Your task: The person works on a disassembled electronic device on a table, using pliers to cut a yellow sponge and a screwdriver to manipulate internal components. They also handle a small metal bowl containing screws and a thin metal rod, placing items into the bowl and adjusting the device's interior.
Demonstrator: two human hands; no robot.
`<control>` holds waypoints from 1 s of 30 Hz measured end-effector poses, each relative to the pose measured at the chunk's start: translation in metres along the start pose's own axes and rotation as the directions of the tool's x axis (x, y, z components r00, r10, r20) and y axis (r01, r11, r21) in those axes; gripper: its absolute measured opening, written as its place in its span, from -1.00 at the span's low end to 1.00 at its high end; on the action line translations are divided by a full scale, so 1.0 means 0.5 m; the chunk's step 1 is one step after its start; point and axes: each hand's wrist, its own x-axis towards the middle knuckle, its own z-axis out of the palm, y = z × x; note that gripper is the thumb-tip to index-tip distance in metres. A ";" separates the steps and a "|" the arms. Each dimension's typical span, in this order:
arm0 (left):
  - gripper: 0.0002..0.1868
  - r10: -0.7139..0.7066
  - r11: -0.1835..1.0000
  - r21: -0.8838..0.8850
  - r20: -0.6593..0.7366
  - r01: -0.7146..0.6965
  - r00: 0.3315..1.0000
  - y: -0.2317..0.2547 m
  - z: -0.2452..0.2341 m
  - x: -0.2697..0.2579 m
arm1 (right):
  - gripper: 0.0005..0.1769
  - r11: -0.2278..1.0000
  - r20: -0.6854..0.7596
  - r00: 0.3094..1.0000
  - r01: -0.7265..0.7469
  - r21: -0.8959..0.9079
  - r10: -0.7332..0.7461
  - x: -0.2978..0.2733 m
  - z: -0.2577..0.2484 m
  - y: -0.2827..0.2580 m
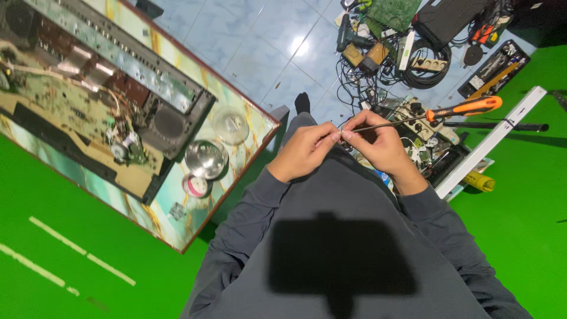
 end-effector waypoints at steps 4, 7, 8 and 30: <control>-0.83 -0.124 0.978 -0.181 -0.121 0.101 0.985 -0.022 -0.056 0.057 | -0.88 0.993 -0.082 0.997 -0.004 -0.119 -0.005 0.086 -0.021 -0.045; -0.81 -0.171 0.968 -0.220 -0.205 0.125 0.964 -0.047 -0.113 0.102 | -0.89 0.997 -0.101 0.995 0.003 -0.083 -0.011 0.173 -0.031 -0.088; -0.80 -0.167 0.966 -0.234 -0.233 0.111 0.958 -0.051 -0.131 0.112 | -0.89 0.997 -0.080 0.997 0.005 -0.081 -0.011 0.202 -0.030 -0.103; -0.85 -0.330 0.929 -0.371 -0.830 -0.003 0.449 -0.123 -0.273 0.240 | -0.77 0.963 0.694 0.702 0.046 -0.267 0.159 0.723 0.017 -0.215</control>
